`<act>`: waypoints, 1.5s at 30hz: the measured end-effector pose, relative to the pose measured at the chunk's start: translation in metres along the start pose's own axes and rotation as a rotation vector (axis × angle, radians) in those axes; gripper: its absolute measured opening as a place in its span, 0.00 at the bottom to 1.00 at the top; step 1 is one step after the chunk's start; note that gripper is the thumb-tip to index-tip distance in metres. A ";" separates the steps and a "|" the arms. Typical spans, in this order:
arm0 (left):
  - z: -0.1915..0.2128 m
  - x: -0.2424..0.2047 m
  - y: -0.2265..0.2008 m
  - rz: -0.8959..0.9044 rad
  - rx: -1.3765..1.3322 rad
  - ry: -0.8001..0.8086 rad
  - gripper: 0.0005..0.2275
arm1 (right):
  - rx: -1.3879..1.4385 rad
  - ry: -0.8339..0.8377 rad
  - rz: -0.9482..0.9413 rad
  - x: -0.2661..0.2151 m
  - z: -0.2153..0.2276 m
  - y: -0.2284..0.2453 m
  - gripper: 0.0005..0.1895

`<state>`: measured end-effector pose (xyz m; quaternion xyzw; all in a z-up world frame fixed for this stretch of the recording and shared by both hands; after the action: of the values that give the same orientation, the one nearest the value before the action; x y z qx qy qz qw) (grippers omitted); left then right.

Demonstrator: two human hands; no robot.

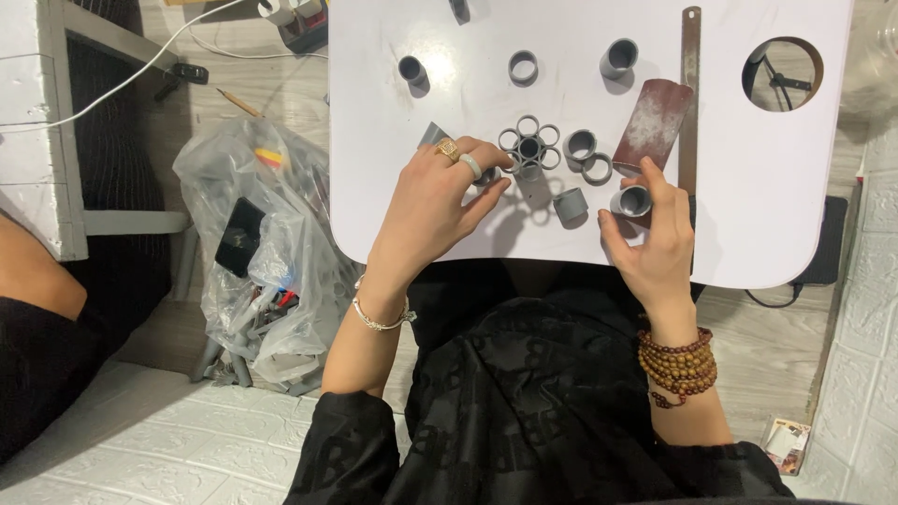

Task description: Arrange grey PVC pipe fittings on a white tray by picking them from a plastic bag

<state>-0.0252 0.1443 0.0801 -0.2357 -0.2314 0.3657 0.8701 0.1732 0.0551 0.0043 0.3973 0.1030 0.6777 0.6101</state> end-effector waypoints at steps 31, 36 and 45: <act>-0.016 -0.014 0.066 0.278 -0.367 -0.297 0.15 | -0.011 -0.021 0.021 0.001 0.001 -0.001 0.28; -0.026 -0.014 0.071 0.288 -0.210 -0.273 0.15 | 0.006 -0.031 0.001 0.002 0.003 0.001 0.27; -0.037 -0.018 0.074 0.281 -0.075 -0.251 0.21 | 0.067 -0.043 -0.056 -0.001 0.005 -0.001 0.27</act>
<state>-0.0541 0.1681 0.0038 -0.2502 -0.3165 0.5013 0.7655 0.1772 0.0525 0.0064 0.4289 0.1235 0.6478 0.6175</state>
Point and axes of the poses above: each hand's wrist, its own x-axis towards the middle knuckle, its own z-axis out of the back of the hand, y = z × x, the point moved 3 cm from there along x, towards the middle knuckle, and after that the axes turned 3 degrees about y, right-handed, at the moved point
